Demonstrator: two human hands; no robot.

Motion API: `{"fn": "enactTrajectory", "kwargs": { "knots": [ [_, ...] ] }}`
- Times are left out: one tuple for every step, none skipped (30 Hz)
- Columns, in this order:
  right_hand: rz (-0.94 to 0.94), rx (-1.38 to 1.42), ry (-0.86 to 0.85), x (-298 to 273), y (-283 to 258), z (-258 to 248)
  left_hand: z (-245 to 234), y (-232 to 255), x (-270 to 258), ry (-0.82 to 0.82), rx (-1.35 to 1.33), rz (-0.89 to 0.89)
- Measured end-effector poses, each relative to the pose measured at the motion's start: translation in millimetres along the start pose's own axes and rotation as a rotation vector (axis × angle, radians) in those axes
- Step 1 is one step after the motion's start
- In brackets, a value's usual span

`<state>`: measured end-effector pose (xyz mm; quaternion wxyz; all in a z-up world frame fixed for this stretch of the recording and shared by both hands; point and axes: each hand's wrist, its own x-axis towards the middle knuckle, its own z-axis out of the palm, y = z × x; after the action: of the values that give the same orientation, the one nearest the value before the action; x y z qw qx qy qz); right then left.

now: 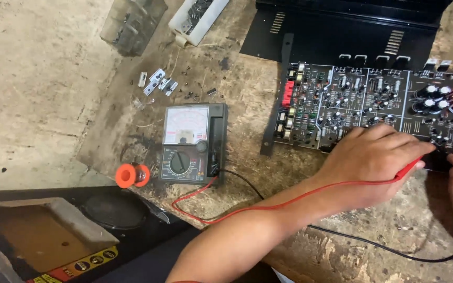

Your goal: The person uses a multimeter to test various points on a circuit board. They hold the board with one hand while moving the multimeter probes with the other to different components and connection points across the board's surface.

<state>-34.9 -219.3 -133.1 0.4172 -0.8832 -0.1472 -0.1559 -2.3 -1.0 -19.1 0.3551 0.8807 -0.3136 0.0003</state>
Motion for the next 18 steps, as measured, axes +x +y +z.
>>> {"fn": "enactTrajectory", "kwargs": {
  "knots": [
    [-0.046,0.008,-0.005,7,-22,-4,-1,1,1,-0.018,0.004,-0.018],
    [-0.092,0.016,-0.010,15,-42,-9,-2,3,3,-0.036,0.008,-0.036],
    [-0.083,-0.017,-0.004,27,-63,-17,-5,1,2,-0.036,-0.015,-0.011],
    [-0.177,-0.219,-0.031,40,-81,-25,-6,-1,2,-0.009,0.003,0.027],
    [-0.255,-0.433,-0.063,48,-100,-35,-4,-1,2,0.012,0.008,0.075],
    [-0.231,-0.479,-0.061,52,-107,-39,-7,3,2,0.005,-0.029,0.110],
    [-0.285,-0.480,-0.046,57,-113,-41,-11,5,3,0.056,-0.024,0.117],
    [-0.340,-0.481,-0.034,62,-118,-43,-15,6,3,0.106,-0.021,0.122],
    [-0.329,-0.497,-0.034,61,-116,-45,-13,8,5,0.102,-0.035,0.134],
    [-0.352,-0.512,-0.031,61,-116,-46,-12,9,6,0.086,-0.030,0.117],
    [-0.384,-0.509,-0.029,62,-115,-42,-14,9,5,0.073,-0.011,0.087],
    [-0.381,-0.509,-0.029,62,-116,-43,-14,9,5,0.071,-0.012,0.088],
    [-0.380,-0.517,-0.030,63,-117,-43,-15,10,5,0.061,-0.018,0.078],
    [-0.378,-0.524,-0.031,63,-118,-43,-16,10,5,0.050,-0.025,0.068],
    [-0.375,-0.526,-0.029,64,-119,-43,-16,10,5,0.048,-0.026,0.071],
    [-0.385,-0.518,-0.023,64,-121,-43,-15,10,4,0.053,-0.026,0.069],
    [-0.396,-0.512,-0.018,65,-122,-43,-15,10,4,0.059,-0.027,0.068],
    [-0.394,-0.515,-0.018,65,-122,-43,-14,10,5,0.058,-0.029,0.071]
  ]
}}
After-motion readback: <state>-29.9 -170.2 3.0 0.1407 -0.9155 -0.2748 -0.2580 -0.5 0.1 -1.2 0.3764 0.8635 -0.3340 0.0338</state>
